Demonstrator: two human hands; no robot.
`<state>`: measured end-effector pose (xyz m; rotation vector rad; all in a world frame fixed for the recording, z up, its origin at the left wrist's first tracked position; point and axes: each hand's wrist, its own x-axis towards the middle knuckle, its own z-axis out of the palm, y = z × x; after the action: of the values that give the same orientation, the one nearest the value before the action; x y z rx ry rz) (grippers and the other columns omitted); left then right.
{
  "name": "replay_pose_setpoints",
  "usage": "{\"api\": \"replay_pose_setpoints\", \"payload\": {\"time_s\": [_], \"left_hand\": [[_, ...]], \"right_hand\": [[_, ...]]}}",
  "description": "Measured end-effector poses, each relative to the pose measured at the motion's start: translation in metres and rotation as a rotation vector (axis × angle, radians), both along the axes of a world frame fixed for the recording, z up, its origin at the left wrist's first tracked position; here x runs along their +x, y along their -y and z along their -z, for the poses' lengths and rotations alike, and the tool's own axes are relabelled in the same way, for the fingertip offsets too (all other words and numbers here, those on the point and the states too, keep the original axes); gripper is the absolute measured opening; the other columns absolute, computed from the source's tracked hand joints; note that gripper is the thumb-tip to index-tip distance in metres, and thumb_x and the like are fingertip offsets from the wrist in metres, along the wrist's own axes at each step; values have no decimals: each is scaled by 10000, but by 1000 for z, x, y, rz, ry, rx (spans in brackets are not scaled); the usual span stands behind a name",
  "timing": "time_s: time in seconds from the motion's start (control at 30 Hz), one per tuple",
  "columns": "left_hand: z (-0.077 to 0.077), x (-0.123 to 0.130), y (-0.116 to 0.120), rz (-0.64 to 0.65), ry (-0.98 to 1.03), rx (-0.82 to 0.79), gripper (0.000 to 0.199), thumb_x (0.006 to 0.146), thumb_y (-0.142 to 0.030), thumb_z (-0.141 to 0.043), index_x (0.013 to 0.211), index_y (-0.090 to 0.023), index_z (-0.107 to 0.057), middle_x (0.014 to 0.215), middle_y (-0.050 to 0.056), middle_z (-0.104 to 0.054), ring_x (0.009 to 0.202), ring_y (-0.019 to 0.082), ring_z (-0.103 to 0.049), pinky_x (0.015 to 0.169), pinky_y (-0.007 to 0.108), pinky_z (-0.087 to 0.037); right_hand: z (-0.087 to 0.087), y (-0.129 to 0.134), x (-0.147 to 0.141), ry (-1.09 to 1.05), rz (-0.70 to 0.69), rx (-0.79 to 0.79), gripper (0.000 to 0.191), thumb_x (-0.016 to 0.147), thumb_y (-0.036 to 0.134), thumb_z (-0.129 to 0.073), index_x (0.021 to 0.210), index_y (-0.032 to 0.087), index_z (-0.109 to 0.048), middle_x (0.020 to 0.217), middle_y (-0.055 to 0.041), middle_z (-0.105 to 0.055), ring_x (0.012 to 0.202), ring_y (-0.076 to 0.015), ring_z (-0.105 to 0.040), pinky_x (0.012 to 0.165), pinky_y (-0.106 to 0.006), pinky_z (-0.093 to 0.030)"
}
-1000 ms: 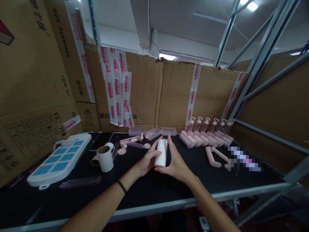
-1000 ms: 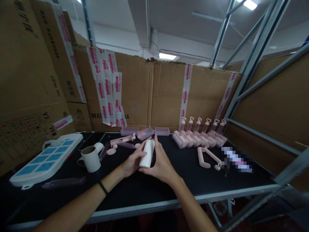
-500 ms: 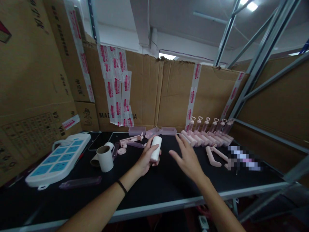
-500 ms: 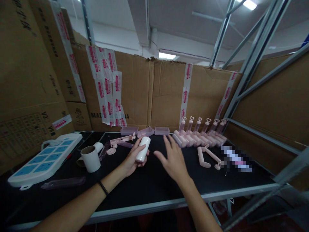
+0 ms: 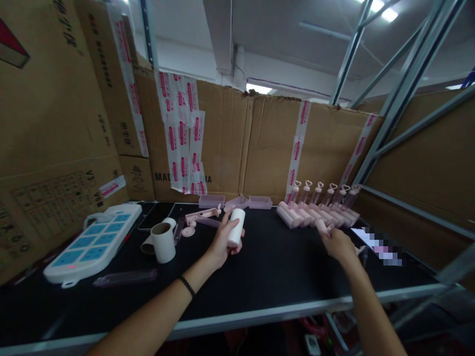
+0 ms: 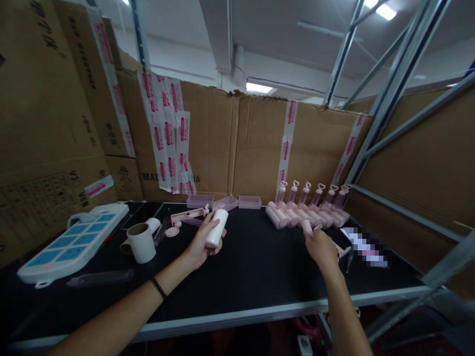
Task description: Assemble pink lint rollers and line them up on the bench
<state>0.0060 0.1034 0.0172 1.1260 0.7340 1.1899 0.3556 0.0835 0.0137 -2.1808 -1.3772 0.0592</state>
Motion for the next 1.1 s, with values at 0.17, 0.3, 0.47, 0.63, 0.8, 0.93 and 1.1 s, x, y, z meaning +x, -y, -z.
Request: {"api": "replay_pose_setpoints", "payload": {"time_s": [0.17, 0.3, 0.47, 0.63, 0.8, 0.93, 1.1], "left_hand": [[5, 2, -7, -74, 59, 25, 616, 887, -469, -564, 1430, -280, -345, 676, -39, -579, 372, 121, -520, 325, 181, -323], [11, 3, -11, -189, 65, 32, 627, 855, -449, -620, 1401, -249, -385, 708, -21, -597, 473, 135, -574, 365, 179, -374], [13, 4, -8, -283, 63, 31, 632, 840, -459, -668, 1381, -266, -403, 772, -14, -608, 593, 150, -608, 425, 186, -425], [16, 7, -8, -306, 120, 52, 622, 821, -443, -717, 1357, -288, -441, 1009, 28, -663, 758, 154, -659, 601, 227, -527], [18, 9, -8, -281, 133, 52, 640, 813, -455, -729, 1353, -289, -429, 1015, 33, -662, 810, 180, -674, 638, 250, -545], [17, 10, -7, -262, 112, 73, 578, 837, -439, -713, 1323, -284, -441, 1038, 37, -654, 809, 164, -665, 671, 252, -553], [17, 10, -8, -237, 100, 96, 538, 848, -399, -694, 1315, -280, -456, 1101, 51, -653, 832, 163, -658, 683, 248, -548]], "right_hand": [[-27, 21, -69, -965, -383, 476, 354, 853, 532, -634, 1000, 212, -596, 858, -51, -693, 678, -185, -659, 625, -296, -544], [-44, 20, -158, -1343, -595, 379, 410, 743, 529, -786, 939, 218, -604, 667, 72, -514, 434, -47, -382, 371, -156, -303], [-26, -6, -223, -1370, -557, 370, 414, 771, 583, -711, 797, 174, -651, 655, 30, -535, 540, -93, -478, 445, -200, -393], [-6, -24, -243, -1293, -451, 391, 433, 777, 600, -669, 735, 169, -643, 649, 10, -565, 552, -122, -513, 467, -229, -401], [-4, -24, -251, -1352, -402, 351, 394, 785, 583, -654, 780, 192, -608, 625, 29, -550, 486, -130, -516, 412, -233, -379], [-2, -27, -255, -1367, -365, 402, 387, 776, 578, -663, 761, 201, -579, 620, 31, -548, 514, -144, -544, 429, -240, -410], [4, -36, -258, -1327, -353, 429, 389, 788, 577, -647, 754, 196, -580, 661, 1, -603, 564, -154, -569, 478, -241, -432]]}}
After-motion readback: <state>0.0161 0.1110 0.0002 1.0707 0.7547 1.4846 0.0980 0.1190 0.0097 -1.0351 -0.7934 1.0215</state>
